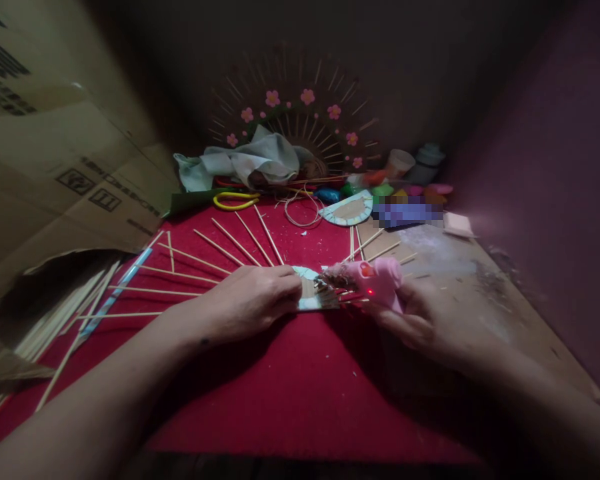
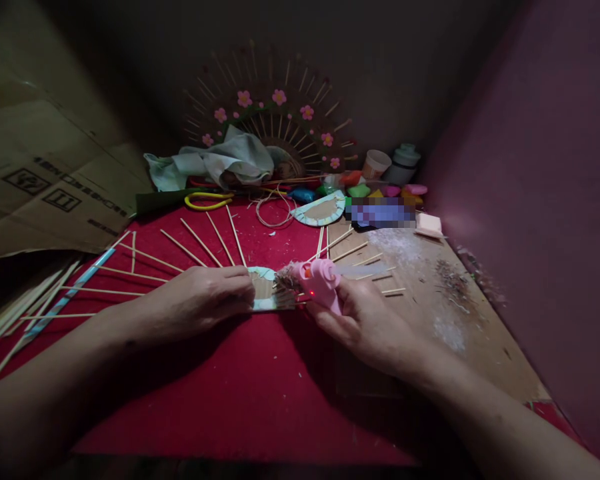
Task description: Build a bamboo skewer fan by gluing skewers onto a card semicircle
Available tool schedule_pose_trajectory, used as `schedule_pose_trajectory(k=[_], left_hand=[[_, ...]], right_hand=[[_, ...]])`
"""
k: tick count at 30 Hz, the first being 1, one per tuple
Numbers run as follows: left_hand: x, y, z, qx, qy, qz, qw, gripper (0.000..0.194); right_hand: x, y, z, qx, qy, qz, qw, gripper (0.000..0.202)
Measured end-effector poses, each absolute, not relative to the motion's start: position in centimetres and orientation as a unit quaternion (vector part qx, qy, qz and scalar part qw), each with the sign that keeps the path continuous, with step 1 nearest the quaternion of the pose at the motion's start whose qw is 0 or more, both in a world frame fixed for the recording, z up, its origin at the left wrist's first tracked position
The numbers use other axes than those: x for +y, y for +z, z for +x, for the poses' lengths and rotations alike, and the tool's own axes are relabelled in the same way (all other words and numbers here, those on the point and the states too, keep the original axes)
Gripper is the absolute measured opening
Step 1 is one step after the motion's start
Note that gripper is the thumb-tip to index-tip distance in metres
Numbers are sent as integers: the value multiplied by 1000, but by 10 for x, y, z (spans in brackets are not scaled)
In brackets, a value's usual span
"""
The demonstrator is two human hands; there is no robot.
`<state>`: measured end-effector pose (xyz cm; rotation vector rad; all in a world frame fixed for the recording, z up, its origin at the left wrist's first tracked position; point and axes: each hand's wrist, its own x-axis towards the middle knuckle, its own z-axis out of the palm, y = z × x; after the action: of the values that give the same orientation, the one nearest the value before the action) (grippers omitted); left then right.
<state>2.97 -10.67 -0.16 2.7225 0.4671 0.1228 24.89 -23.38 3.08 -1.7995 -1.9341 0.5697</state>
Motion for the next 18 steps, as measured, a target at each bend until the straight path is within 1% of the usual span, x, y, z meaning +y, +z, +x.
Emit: schedule_pose_trajectory(k=[3,10,18], left_hand=[[-106,-2,29,168,42,968,180,14],[-107,-3,29,174,36,968,176,14],[-107,-2,29,174,34,970,168,13]], right_hand=[[-235,29,249,-702,206,-646,218,24],[-236,26,252,-695,229,-654,190,27],[-237,23,253,-687,269,-640,216,24]])
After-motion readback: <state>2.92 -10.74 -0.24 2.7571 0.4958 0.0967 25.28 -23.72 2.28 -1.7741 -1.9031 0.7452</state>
